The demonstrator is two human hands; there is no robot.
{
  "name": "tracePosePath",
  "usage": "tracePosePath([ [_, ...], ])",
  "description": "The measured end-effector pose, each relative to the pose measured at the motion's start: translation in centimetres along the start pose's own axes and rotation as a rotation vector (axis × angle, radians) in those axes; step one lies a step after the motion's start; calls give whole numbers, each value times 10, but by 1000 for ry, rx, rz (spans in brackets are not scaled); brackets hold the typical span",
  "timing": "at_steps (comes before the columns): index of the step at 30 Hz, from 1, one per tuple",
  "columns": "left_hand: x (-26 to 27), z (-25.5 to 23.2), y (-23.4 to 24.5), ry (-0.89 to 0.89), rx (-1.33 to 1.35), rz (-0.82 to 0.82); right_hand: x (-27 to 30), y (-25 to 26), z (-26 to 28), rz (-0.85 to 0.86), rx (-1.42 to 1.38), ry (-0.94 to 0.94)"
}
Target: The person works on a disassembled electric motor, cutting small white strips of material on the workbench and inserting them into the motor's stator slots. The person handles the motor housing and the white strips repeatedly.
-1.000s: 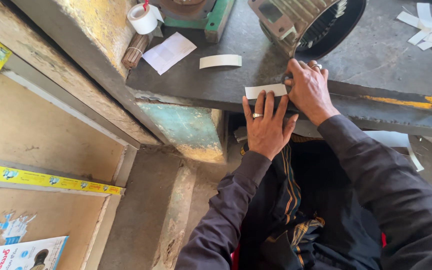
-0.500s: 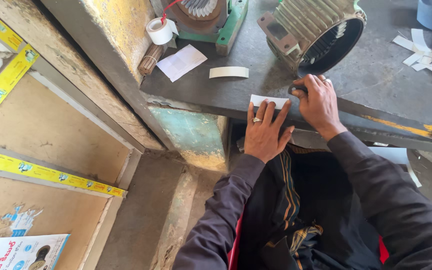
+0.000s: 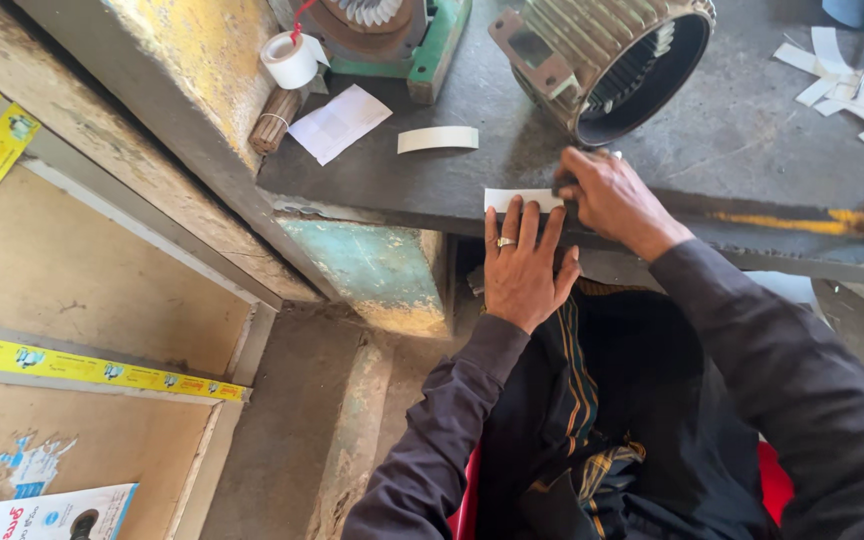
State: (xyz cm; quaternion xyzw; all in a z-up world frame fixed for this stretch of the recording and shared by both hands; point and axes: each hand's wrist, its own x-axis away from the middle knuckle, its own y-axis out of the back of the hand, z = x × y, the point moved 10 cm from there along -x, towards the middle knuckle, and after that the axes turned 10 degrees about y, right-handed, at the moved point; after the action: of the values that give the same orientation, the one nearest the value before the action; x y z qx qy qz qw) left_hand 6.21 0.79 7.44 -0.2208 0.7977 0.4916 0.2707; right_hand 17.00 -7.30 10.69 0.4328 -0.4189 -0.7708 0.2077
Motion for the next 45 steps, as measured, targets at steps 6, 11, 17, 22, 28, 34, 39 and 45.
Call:
tracePosePath([
  [6, -2, 1, 4, 0, -1, 18, -6, 3, -4, -52, 91, -42],
  [11, -6, 3, 5, 11, 78, 50, 5, 29, 10, -259, 37, -11],
  [17, -15, 13, 6, 27, 137, 77, 10, 8, 4, -118, 54, -63],
  [22, -14, 11, 4, 6, 87, 80, 13, -2, 5, -4, -4, -19],
  [28, -15, 8, 5, -9, 62, 87, 7, -3, 4, 29, 37, -24],
  [34, -20, 6, 10, -19, 77, 98, 18, -5, 16, 50, 25, 49],
  [39, -8, 5, 8, -151, -79, 102, 22, 11, -1, -78, 18, -3],
  [45, -21, 16, 16, -199, -119, 58, 32, 44, 19, -372, 190, 2],
])
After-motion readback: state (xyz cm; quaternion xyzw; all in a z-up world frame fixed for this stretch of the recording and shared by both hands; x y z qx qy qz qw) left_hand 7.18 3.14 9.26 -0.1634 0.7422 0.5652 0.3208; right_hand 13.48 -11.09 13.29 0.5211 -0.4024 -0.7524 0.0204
